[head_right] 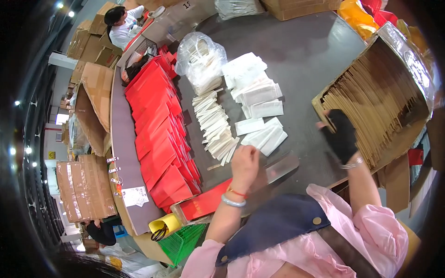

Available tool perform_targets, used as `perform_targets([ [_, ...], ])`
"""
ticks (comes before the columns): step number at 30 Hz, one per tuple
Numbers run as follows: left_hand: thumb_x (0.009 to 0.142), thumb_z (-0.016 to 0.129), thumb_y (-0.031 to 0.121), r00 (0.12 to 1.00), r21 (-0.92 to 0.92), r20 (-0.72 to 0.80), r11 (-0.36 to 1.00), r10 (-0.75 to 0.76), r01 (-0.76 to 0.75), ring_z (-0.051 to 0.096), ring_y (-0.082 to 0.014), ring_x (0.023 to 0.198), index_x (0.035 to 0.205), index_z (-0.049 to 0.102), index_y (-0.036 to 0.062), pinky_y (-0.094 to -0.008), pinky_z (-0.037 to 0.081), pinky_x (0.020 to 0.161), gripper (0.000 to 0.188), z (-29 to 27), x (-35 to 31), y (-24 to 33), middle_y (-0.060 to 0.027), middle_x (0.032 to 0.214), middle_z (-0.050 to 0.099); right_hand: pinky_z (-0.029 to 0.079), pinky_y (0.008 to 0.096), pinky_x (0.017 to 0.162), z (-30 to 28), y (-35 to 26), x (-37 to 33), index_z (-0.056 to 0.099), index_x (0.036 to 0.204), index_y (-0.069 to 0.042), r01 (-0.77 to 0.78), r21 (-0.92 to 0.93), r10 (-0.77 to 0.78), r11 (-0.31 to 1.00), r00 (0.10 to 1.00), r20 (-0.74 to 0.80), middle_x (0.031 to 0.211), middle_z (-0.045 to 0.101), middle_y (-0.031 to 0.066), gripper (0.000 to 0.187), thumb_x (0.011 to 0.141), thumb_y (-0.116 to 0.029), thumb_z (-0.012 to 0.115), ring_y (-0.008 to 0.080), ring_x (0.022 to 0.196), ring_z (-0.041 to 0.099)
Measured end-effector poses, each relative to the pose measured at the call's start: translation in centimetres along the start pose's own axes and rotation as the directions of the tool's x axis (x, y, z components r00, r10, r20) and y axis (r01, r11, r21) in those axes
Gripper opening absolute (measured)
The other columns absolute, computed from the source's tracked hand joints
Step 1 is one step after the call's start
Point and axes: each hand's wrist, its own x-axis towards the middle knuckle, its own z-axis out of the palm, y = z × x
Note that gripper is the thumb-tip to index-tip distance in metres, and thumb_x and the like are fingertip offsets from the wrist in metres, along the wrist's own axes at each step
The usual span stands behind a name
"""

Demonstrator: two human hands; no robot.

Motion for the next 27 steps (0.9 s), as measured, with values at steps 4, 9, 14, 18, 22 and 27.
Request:
perform_targets([
  [4, 0.077, 0.074, 0.018, 0.999, 0.186, 0.029, 0.982, -0.033, 0.027, 0.059, -0.0325, 0.084, 0.090, 0.060, 0.0093, -0.0440, 0.047, 0.072, 0.021, 2.0, 0.9, 1.3, -0.0104, 0.087, 0.061, 0.048, 0.0319, 0.083, -8.6, 9.5, -1.9, 0.060, 0.112, -0.001, -0.134, -0.355, 0.062, 0.925, 0.976, -0.209, 0.108, 0.063, 0.0096, 0.030, 0.086, -0.011, 0.069, 0.0228, 0.098, 0.061],
  [9, 0.074, 0.077, 0.015, 0.997, 0.094, 0.078, 0.996, -0.018, 0.011, 0.059, -0.0349, 0.081, 0.087, 0.060, 0.0066, -0.0459, 0.047, 0.070, 0.023, 2.7, 1.2, 1.1, -0.0118, 0.082, 0.061, 0.047, 0.0388, 0.093, -11.7, 14.0, -3.7, 0.060, 0.115, 0.001, -0.177, -0.443, 0.142, 0.879, 0.984, -0.111, 0.112, 0.062, 0.0170, 0.032, 0.087, -0.013, 0.064, 0.0339, 0.108, 0.059],
  [14, 0.076, 0.076, 0.014, 0.980, 0.007, 0.174, 0.995, -0.099, 0.099, 0.063, -0.0326, 0.074, 0.085, 0.060, 0.0031, -0.0432, 0.049, 0.067, 0.021, 0.4, 0.9, 1.4, -0.0121, 0.076, 0.064, 0.043, 0.0398, 0.101, -10.1, 14.0, -3.1, 0.056, 0.124, 0.001, -0.231, -0.589, 0.247, 0.775, 0.968, -0.055, 0.122, 0.059, 0.0193, 0.037, 0.091, -0.014, 0.057, 0.0354, 0.116, 0.055],
  [18, 0.076, 0.074, 0.014, 0.917, -0.299, 0.372, 0.916, -0.146, 0.267, 0.064, -0.0282, 0.067, 0.087, 0.065, 0.0037, -0.0350, 0.052, 0.062, 0.018, -4.9, -0.5, 1.5, -0.0120, 0.074, 0.065, 0.040, 0.0403, 0.106, -11.4, 16.5, -3.6, 0.053, 0.130, 0.002, -0.257, -0.690, 0.235, 0.676, 0.963, -0.129, 0.133, 0.055, 0.0219, 0.039, 0.095, -0.015, 0.049, 0.0358, 0.123, 0.052],
  [22, 0.067, 0.079, 0.014, 0.919, 0.078, 0.378, 0.985, 0.111, -0.151, 0.058, -0.0270, 0.076, 0.088, 0.068, 0.0088, -0.0385, 0.049, 0.071, 0.024, -4.3, -4.2, -0.2, -0.0048, 0.074, 0.059, 0.040, 0.0335, 0.105, -12.7, 17.3, -3.4, 0.053, 0.133, 0.002, -0.271, -0.187, 0.189, 0.944, 0.912, -0.364, 0.136, 0.056, 0.0166, 0.039, 0.099, -0.017, 0.052, 0.0254, 0.127, 0.052],
  [27, 0.062, 0.083, 0.017, 0.989, 0.082, 0.140, 0.996, -0.047, 0.036, 0.055, -0.0282, 0.094, 0.101, 0.069, 0.0101, -0.0396, 0.046, 0.083, 0.042, -6.6, -7.3, 0.2, -0.0080, 0.098, 0.060, 0.048, 0.0406, 0.073, -2.4, -1.4, -3.0, 0.069, 0.099, -0.006, 0.219, 0.014, -0.214, 0.976, 0.936, 0.279, 0.086, 0.063, 0.0151, 0.025, 0.077, 0.001, 0.060, 0.0346, 0.085, 0.061],
])
